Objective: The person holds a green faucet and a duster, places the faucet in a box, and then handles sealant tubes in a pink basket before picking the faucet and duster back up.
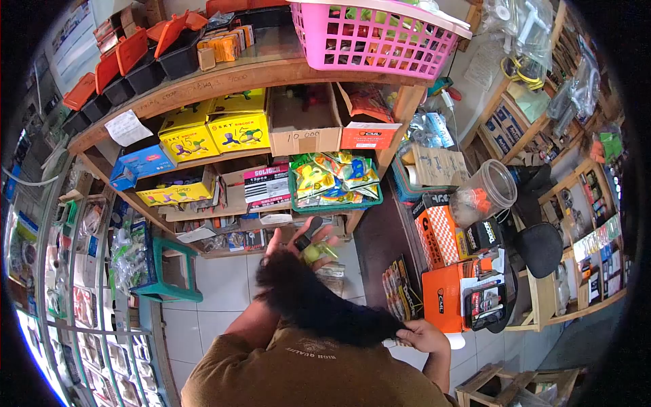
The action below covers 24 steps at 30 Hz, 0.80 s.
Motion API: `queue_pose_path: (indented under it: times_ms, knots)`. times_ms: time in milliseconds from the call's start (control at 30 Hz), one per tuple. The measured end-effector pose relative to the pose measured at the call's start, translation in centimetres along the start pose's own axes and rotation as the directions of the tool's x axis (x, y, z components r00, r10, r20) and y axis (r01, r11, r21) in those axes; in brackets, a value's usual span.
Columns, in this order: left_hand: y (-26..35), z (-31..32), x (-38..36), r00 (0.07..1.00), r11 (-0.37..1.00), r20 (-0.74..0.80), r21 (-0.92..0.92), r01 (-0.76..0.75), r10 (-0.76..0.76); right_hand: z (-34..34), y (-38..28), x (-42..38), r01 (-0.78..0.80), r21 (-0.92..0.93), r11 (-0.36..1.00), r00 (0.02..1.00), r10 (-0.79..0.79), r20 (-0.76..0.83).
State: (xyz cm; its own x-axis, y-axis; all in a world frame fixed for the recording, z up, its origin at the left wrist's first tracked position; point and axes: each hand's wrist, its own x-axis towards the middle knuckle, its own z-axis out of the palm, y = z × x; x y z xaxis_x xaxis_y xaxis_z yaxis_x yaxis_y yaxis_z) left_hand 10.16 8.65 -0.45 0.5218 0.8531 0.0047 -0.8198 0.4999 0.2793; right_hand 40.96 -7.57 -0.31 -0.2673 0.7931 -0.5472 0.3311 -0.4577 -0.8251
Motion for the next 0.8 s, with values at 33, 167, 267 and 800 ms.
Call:
queue_pose_path:
  times_ms: [33,167,267,800]
  knots:
    - [0.1,-0.3,0.1,1.000,1.000,0.000,0.002,-0.002,0.002,-0.1,-0.3,0.0,-0.002,0.039,0.999,0.999,0.003,-0.042]
    - [0.3,-1.8,0.2,1.000,0.995,0.009,-0.099,-0.023,0.024,0.1,-1.4,0.1,-0.064,0.062,0.996,0.994,0.069,-0.087]
    - [0.6,-0.4,0.1,0.997,0.998,0.075,0.055,-0.034,0.030,-0.4,0.0,0.6,0.045,-0.057,0.997,0.999,-0.046,-0.005]
    - [-0.6,-1.1,1.0,0.986,0.985,0.164,-0.172,0.017,0.012,0.2,-0.2,-1.1,-0.054,0.039,0.998,0.976,0.061,-0.208]
